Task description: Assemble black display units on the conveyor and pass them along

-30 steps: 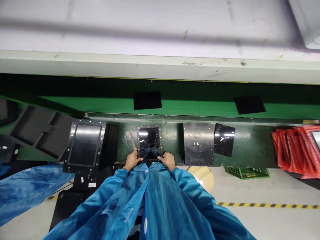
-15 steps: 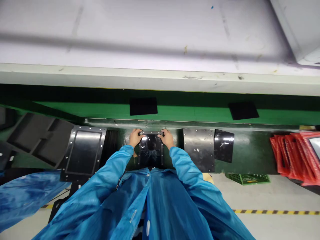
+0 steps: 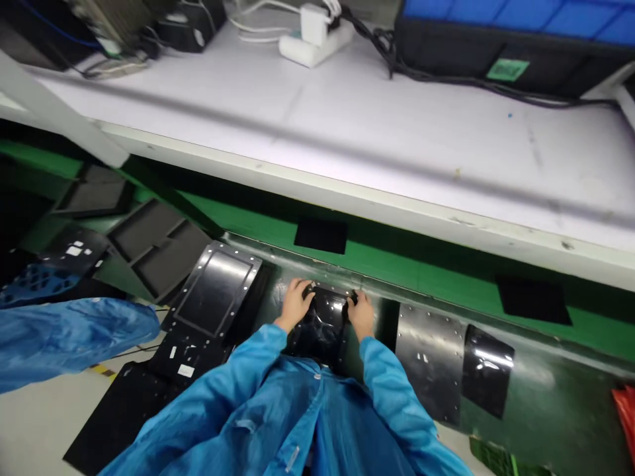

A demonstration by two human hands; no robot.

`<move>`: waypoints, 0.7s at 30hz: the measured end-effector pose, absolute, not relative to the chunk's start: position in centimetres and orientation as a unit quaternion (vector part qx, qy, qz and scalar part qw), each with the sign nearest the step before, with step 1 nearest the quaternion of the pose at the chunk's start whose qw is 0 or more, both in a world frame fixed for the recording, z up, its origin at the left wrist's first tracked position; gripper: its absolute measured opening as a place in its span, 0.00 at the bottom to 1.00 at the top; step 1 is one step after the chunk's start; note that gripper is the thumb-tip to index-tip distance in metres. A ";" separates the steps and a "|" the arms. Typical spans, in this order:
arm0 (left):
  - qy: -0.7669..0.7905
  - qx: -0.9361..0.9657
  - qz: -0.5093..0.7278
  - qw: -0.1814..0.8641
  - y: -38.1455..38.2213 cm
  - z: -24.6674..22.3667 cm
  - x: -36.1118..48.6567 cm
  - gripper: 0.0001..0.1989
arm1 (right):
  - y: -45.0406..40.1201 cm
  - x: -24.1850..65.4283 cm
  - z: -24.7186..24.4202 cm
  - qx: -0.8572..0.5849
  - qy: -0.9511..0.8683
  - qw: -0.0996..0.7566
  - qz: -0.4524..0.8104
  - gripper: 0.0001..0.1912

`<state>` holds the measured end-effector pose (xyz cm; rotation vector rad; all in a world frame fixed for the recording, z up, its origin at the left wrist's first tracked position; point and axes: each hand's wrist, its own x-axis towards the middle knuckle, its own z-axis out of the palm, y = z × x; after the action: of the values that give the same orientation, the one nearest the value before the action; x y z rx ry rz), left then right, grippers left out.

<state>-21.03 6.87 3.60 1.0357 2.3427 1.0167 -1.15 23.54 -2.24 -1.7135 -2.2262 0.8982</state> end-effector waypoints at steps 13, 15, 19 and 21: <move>0.977 0.190 0.095 -0.003 -13.7 7.2 -34.6 0.45 | 0.9 -22.5 4.7 -0.331 -0.547 -0.104 0.762 0.20; 0.971 0.216 0.097 0.019 -13.7 6.9 -32.7 0.45 | 0.4 -23.5 5.7 -0.370 -0.566 -0.087 0.732 0.23; 0.927 0.331 0.093 0.152 -14.3 8.6 -28.6 0.54 | 1.4 -21.2 9.4 -0.402 -0.649 -0.064 0.643 0.23; 0.912 0.355 0.106 0.174 -14.1 10.8 -25.8 0.56 | 1.7 -19.5 12.0 -0.378 -0.690 -0.045 0.615 0.22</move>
<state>-25.77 -14.11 10.85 1.0069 2.5857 0.3018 -19.45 1.74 12.00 -1.2228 -2.2331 1.9900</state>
